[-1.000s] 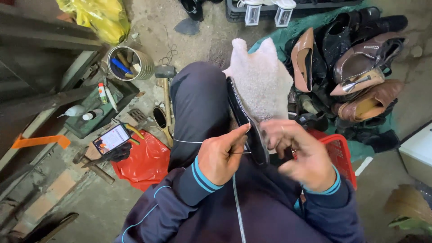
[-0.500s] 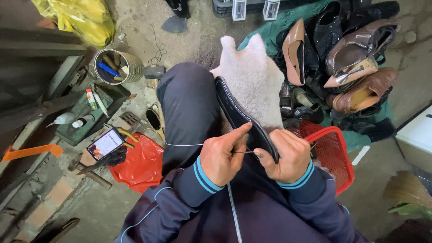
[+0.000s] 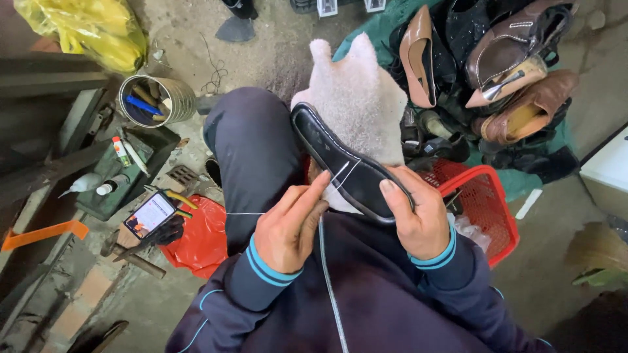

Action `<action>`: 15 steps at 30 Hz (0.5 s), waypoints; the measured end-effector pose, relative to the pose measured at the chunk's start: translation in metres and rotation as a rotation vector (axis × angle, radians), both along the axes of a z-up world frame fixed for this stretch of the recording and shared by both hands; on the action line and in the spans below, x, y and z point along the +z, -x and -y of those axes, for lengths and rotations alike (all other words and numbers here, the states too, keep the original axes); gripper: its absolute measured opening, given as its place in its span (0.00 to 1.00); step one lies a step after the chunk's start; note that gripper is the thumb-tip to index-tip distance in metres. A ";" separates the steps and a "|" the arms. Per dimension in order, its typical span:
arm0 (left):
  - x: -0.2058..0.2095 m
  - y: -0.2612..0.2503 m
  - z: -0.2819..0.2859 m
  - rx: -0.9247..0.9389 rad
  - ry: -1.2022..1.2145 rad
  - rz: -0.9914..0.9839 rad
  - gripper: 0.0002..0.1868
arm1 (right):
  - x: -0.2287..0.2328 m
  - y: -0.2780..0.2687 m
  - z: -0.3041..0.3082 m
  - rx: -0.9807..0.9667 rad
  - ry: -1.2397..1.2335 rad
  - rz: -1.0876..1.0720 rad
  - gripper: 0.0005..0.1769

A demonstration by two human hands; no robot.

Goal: Hand-stitching a shoe sole to the upper part of a shoe using a needle and thread.

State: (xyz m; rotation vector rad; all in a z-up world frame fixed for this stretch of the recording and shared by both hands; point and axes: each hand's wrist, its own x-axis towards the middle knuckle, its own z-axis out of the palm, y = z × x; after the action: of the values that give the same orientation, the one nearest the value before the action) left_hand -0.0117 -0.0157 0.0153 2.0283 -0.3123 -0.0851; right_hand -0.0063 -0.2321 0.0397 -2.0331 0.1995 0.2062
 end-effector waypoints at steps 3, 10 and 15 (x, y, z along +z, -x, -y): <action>0.009 -0.003 0.001 -0.017 -0.041 0.031 0.18 | 0.002 -0.002 -0.001 -0.028 -0.033 -0.005 0.15; -0.001 -0.005 0.010 -0.065 -0.105 0.010 0.20 | 0.001 -0.002 -0.001 -0.032 -0.035 0.013 0.14; -0.005 -0.006 0.011 -0.073 -0.154 0.003 0.22 | 0.002 -0.004 -0.001 -0.016 -0.030 0.007 0.15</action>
State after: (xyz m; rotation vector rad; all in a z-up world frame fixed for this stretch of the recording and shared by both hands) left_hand -0.0060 -0.0268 0.0103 2.1694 -0.3917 -0.1561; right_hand -0.0023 -0.2313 0.0418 -2.0014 0.2075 0.1907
